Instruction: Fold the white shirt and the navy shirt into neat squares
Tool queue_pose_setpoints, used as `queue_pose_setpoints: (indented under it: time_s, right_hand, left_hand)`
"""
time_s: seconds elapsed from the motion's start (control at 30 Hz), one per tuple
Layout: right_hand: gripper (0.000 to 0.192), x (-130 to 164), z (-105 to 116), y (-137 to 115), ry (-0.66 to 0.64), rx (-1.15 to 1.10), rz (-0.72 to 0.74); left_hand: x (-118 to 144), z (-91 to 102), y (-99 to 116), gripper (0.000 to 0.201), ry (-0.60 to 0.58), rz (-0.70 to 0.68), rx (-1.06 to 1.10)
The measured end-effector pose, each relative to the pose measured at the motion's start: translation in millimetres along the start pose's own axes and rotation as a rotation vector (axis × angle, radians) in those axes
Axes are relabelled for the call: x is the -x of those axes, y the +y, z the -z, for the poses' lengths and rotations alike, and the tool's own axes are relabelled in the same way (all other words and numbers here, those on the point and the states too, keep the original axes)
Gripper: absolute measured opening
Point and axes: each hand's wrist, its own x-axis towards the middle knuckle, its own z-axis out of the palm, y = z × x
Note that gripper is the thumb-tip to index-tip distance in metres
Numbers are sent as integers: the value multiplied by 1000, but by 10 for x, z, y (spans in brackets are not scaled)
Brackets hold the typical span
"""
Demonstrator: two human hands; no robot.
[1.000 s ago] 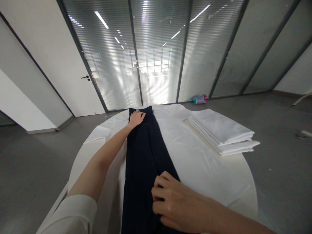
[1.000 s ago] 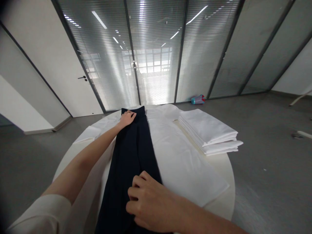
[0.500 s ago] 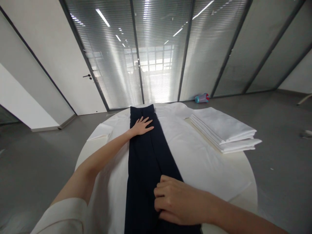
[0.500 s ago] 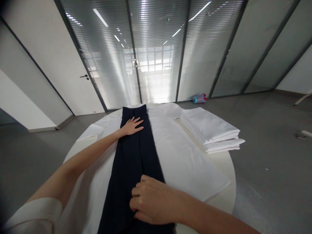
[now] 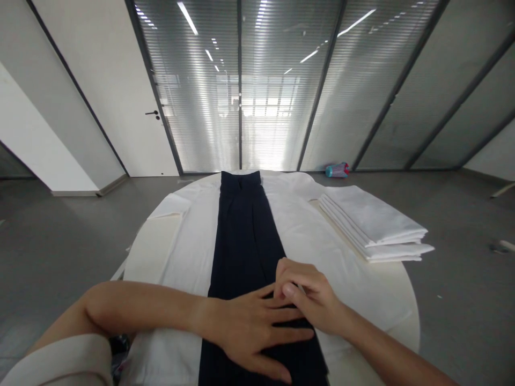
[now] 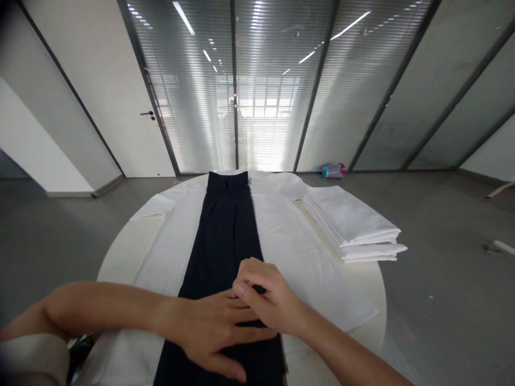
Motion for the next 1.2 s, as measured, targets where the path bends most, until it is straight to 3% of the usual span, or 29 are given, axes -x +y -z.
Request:
queue_pose_setpoints:
  time_s: [0.2, 0.3, 0.5, 0.6, 0.7, 0.87, 1.0, 1.2]
  right_hand:
    - [39, 9, -82, 102, -135, 139, -15]
    - [34, -15, -34, 87, -206, 246, -40]
    - [12, 131, 315, 94, -367, 441, -117]
    - [31, 316, 457, 108, -449, 539, -114]
    - [51, 458, 493, 89, -490, 585, -90]
    - [45, 518, 470, 24, -544, 598, -94]
    - [37, 594, 511, 54, -527, 619, -70]
    - [44, 767, 533, 124, -559, 644, -53]
  left_hand:
    - [-16, -133, -11, 75, 76, -13, 53]
    - [-22, -86, 6, 67, 47, -12, 53]
    - [227, 440, 43, 44, -74, -8, 89]
    - [517, 705, 32, 59, -111, 164, 103]
    - [785, 809, 65, 74, -158, 302, 81]
    - [974, 736, 231, 65, -220, 324, 126]
    - [989, 644, 310, 54, -178, 296, 103]
    - [1057, 569, 320, 51, -172, 222, 44]
